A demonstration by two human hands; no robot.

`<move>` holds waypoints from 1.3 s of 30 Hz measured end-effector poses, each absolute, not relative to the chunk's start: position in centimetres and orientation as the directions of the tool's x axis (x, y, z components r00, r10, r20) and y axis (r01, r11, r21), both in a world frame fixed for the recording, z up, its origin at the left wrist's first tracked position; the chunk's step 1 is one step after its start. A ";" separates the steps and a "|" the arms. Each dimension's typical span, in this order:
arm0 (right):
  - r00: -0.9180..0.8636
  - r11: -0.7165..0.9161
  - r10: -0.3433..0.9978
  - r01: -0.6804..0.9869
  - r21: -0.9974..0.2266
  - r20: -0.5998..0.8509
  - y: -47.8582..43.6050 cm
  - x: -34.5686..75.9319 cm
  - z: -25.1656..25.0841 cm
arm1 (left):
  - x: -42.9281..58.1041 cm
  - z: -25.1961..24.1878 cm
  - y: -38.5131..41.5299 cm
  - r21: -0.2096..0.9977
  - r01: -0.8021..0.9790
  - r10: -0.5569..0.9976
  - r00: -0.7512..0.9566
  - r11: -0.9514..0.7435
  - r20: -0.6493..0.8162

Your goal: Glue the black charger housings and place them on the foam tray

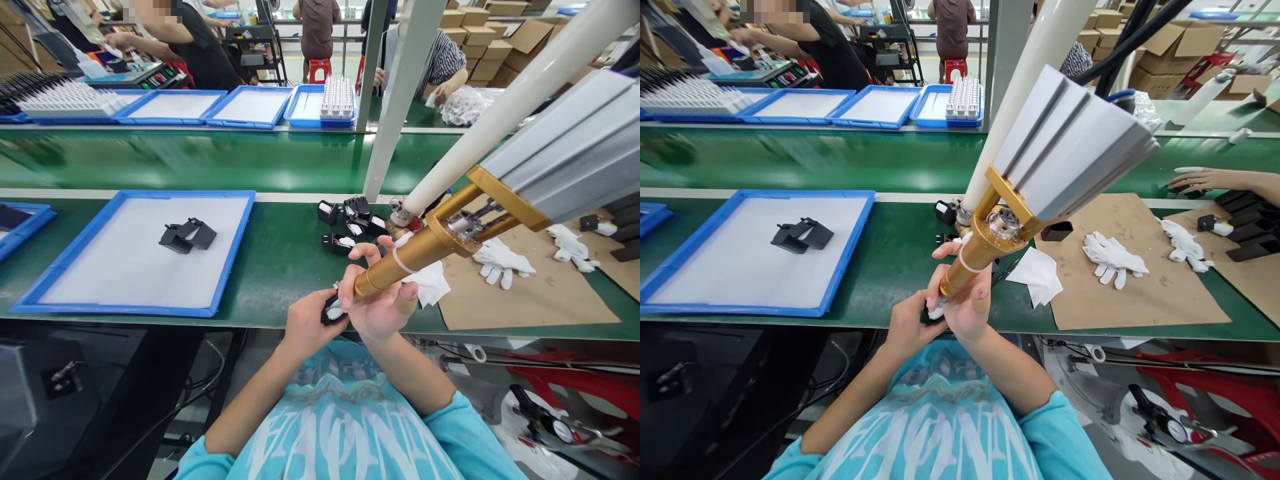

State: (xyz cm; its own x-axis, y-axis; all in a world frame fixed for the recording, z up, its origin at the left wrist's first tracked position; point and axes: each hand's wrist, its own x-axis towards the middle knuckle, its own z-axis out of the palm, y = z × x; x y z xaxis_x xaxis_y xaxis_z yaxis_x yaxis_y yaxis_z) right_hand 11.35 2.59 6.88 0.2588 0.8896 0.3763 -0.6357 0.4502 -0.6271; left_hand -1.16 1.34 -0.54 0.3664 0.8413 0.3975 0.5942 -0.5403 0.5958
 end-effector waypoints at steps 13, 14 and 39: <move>0.383 0.499 0.860 -0.497 -0.710 0.336 2.8 15.0 5.7 | -3.2 -0.8 3.5 0.766 0.575 0.926 0.371 -0.286 0.068; 0.384 0.500 0.859 -0.496 -0.710 0.337 2.8 15.1 5.6 | -2.8 -0.8 3.6 0.785 0.554 0.931 0.356 -0.277 0.077; 0.354 0.519 0.855 -0.558 -0.648 0.380 2.7 16.2 4.8 | -1.7 -1.6 2.8 0.609 0.525 0.801 0.452 -0.594 0.392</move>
State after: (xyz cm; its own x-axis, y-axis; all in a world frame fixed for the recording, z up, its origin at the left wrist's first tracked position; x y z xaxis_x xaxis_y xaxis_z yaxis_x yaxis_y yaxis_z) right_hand 16.15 2.70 4.80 0.3537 0.8547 0.3799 -0.5581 0.5188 -0.6476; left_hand -1.74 2.82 -1.63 0.4521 0.8014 0.3916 0.5250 -0.5940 0.6095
